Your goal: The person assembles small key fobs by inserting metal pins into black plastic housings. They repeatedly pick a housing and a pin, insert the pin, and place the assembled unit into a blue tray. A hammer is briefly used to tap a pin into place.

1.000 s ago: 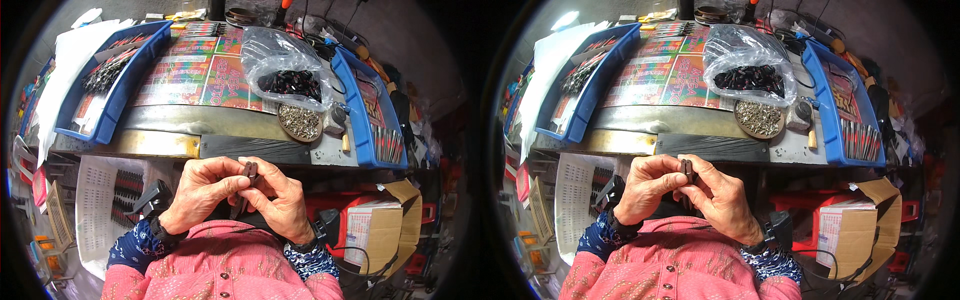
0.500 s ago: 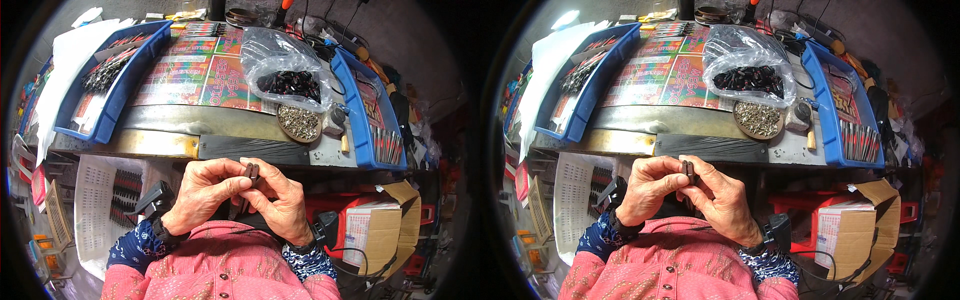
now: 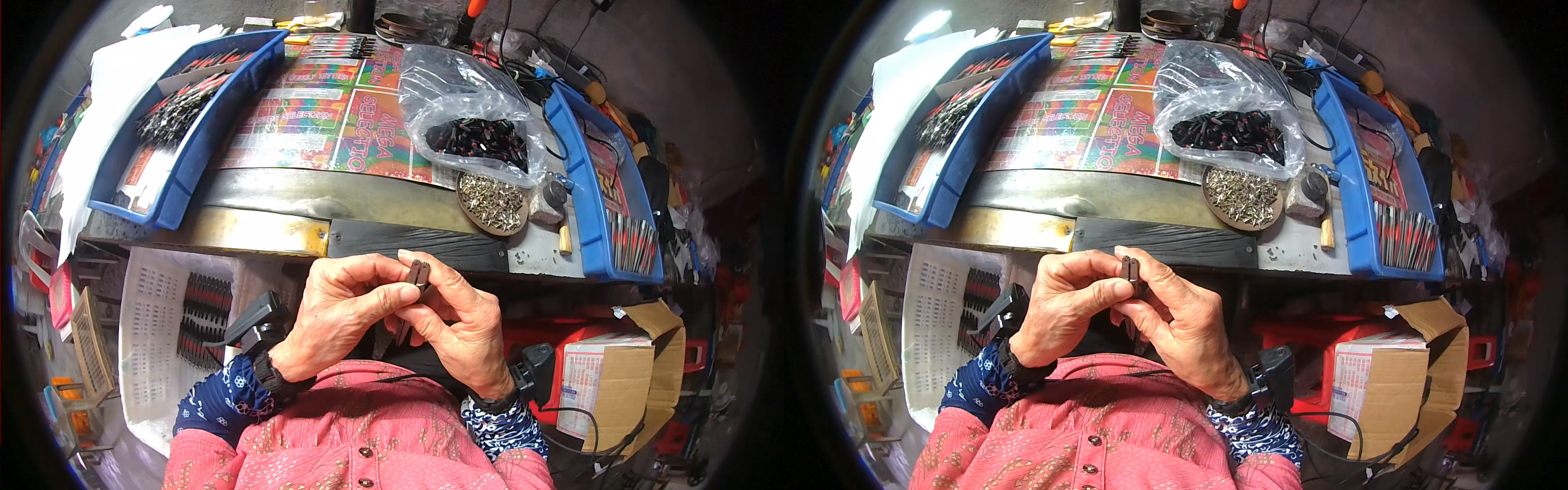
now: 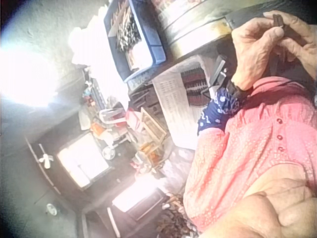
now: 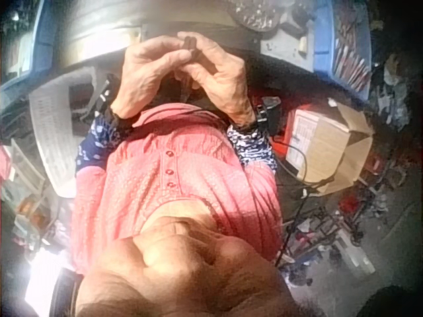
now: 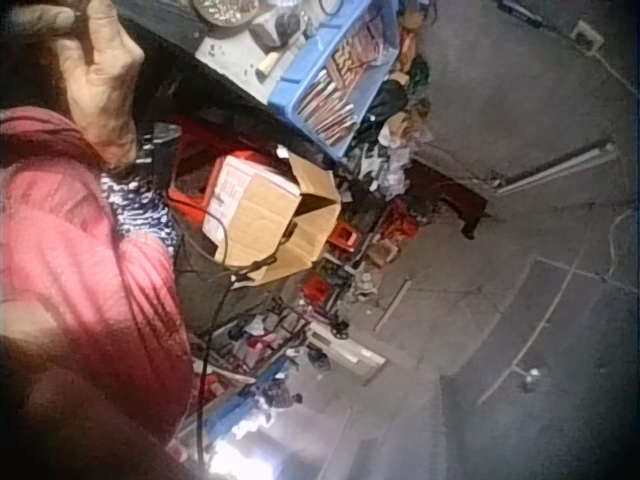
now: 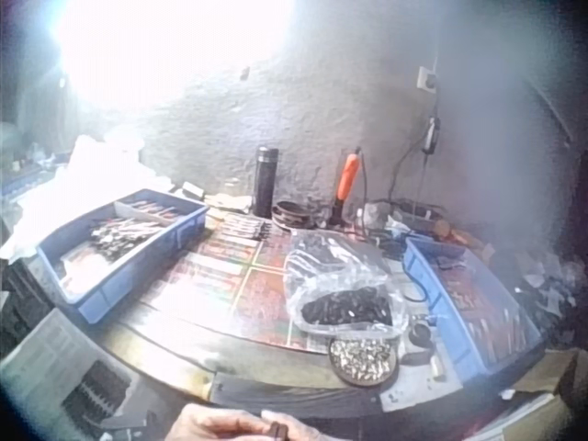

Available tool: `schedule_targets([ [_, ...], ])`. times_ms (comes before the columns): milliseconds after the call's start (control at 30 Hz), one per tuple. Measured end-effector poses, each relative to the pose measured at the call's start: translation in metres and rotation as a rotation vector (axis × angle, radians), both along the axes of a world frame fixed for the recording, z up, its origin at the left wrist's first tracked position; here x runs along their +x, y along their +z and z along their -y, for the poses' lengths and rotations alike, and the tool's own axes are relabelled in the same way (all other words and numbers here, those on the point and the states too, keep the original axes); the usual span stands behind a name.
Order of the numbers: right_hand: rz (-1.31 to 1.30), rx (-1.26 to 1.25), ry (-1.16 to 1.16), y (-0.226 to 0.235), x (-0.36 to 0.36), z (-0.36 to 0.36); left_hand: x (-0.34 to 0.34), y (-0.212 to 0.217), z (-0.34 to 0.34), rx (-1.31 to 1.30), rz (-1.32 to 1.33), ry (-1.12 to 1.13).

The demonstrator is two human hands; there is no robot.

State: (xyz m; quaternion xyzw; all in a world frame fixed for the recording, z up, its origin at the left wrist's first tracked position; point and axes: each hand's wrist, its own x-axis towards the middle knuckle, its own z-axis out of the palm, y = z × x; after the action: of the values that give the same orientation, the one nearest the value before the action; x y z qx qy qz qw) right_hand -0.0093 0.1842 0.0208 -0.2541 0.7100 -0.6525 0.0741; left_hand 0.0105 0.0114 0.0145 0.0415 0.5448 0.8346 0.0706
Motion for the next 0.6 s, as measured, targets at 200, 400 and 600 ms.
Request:
schedule_targets([
  [200, 0.026, -0.003, 0.001, 0.006, -0.007, -0.001, -0.01, 0.009, -0.001, 0.025, -0.014, -0.009],
  [400, -0.003, -0.027, -0.028, 0.023, -0.024, 0.002, -0.026, 0.028, -0.003, 0.03, -0.08, 0.001],
  [600, -0.06, -0.126, -0.013, 0.053, -0.044, 0.005, -0.05, 0.055, 0.0, -0.004, -0.202, 0.014],
])
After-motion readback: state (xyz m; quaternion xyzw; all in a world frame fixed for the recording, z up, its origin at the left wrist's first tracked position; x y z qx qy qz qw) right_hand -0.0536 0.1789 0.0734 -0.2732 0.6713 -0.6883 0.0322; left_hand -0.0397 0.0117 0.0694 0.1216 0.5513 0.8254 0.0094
